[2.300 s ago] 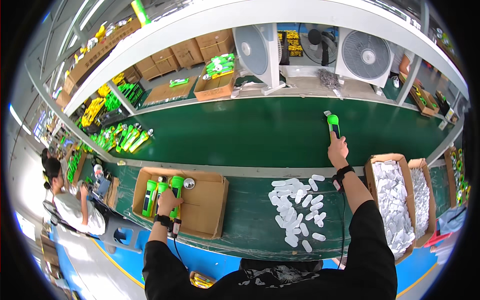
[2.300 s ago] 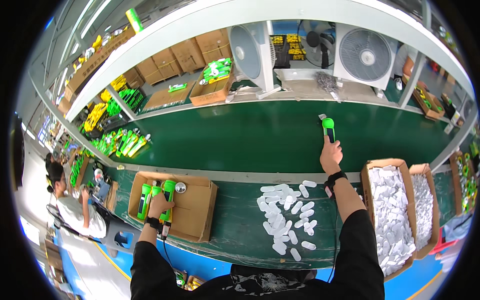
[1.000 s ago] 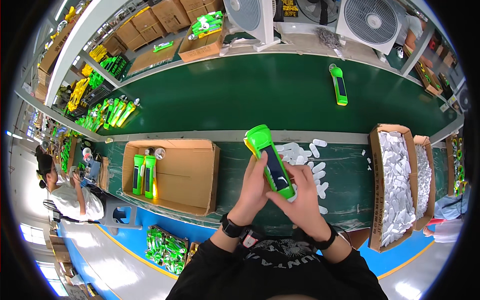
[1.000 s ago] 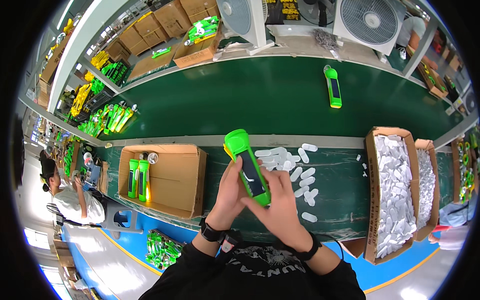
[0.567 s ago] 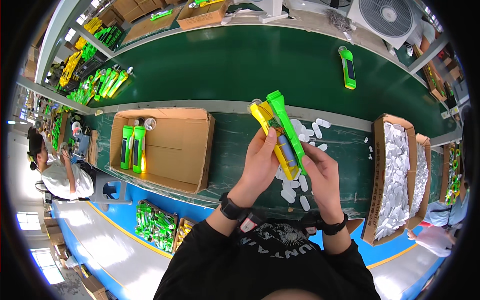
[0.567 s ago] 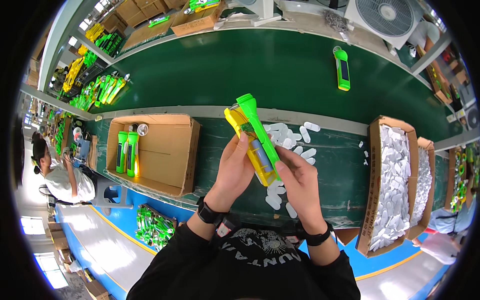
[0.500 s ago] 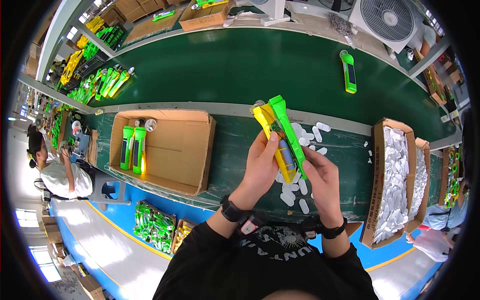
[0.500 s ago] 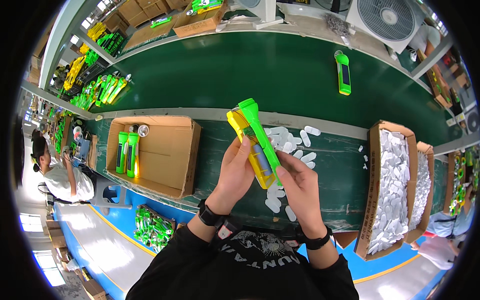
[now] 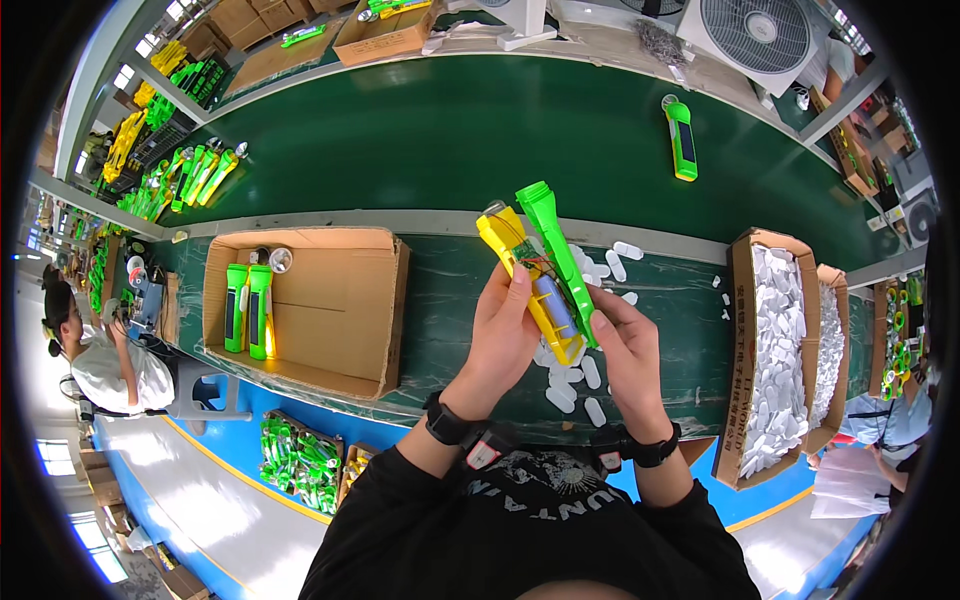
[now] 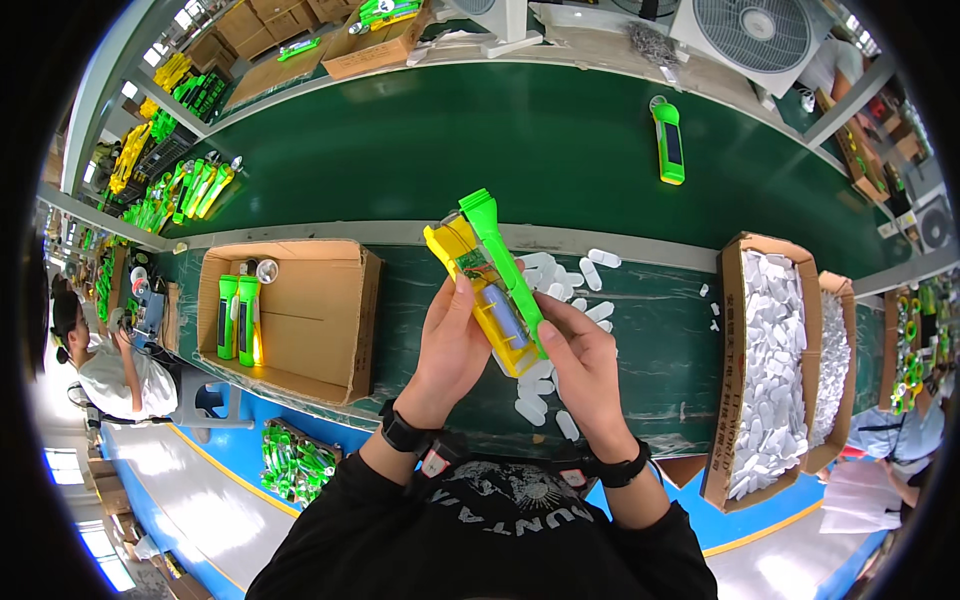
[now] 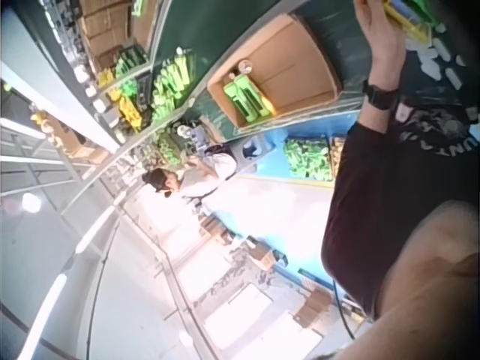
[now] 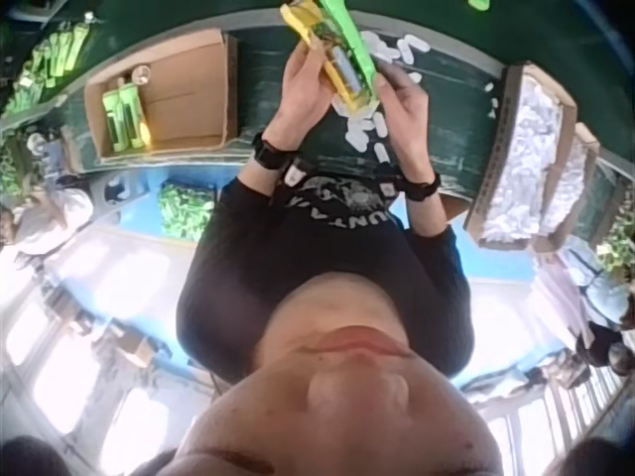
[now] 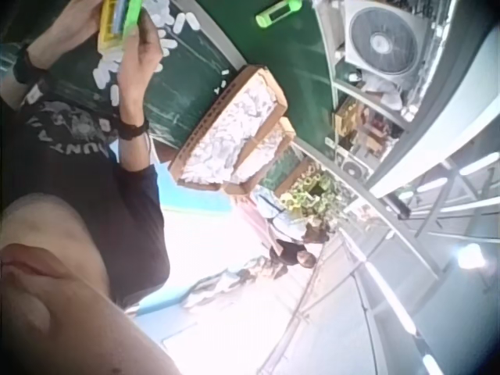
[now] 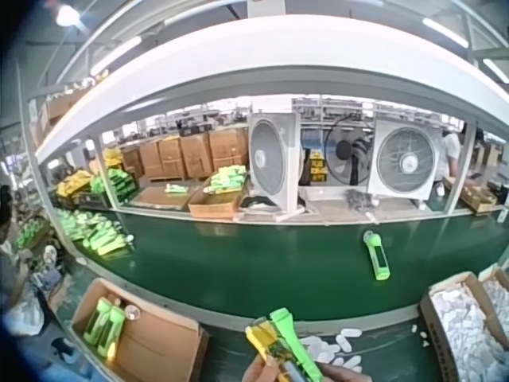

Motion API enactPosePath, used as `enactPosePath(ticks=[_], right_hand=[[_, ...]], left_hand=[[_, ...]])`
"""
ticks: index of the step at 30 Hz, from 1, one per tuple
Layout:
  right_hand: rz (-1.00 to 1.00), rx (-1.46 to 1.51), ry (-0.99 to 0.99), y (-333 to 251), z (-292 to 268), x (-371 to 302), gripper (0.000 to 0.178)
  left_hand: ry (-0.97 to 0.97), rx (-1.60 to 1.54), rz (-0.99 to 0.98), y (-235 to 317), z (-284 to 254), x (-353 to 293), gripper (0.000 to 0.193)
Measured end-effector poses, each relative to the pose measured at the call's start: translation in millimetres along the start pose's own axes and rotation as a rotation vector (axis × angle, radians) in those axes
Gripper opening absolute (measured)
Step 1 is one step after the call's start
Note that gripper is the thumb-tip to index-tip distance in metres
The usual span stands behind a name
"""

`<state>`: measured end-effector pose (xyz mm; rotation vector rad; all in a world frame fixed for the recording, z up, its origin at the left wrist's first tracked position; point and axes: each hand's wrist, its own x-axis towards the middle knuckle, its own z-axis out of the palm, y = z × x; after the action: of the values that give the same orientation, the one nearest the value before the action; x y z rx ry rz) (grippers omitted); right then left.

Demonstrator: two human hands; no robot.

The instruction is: The person is assembling solar-powered flashlights by inserting the internal components and solar panels into the plastic housings.

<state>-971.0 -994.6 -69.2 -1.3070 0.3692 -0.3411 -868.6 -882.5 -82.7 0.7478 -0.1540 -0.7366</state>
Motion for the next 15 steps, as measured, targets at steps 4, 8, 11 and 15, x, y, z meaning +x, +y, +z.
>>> enactPosePath(ticks=[4,8,11,15], right_hand=[[0.047,-0.019,-0.015,-5.5,-3.1,-1.0,0.036],[0.038,-0.038,-0.028,-4.6,-0.8,-2.5,0.034],[0.028,-0.075,-0.030,-1.4,0.5,-7.1,0.032],[0.009,-0.268,-0.073,-2.0,1.9,-11.5,0.032]], left_hand=[[-0.018,0.029,0.029,0.9,2.4,1.2,0.045],[-0.034,0.019,0.071,1.5,2.0,-0.8,0.045],[-0.033,0.023,0.087,0.8,2.1,-3.1,0.045],[-0.005,0.085,0.082,-7.4,-1.9,-6.6,0.045]])
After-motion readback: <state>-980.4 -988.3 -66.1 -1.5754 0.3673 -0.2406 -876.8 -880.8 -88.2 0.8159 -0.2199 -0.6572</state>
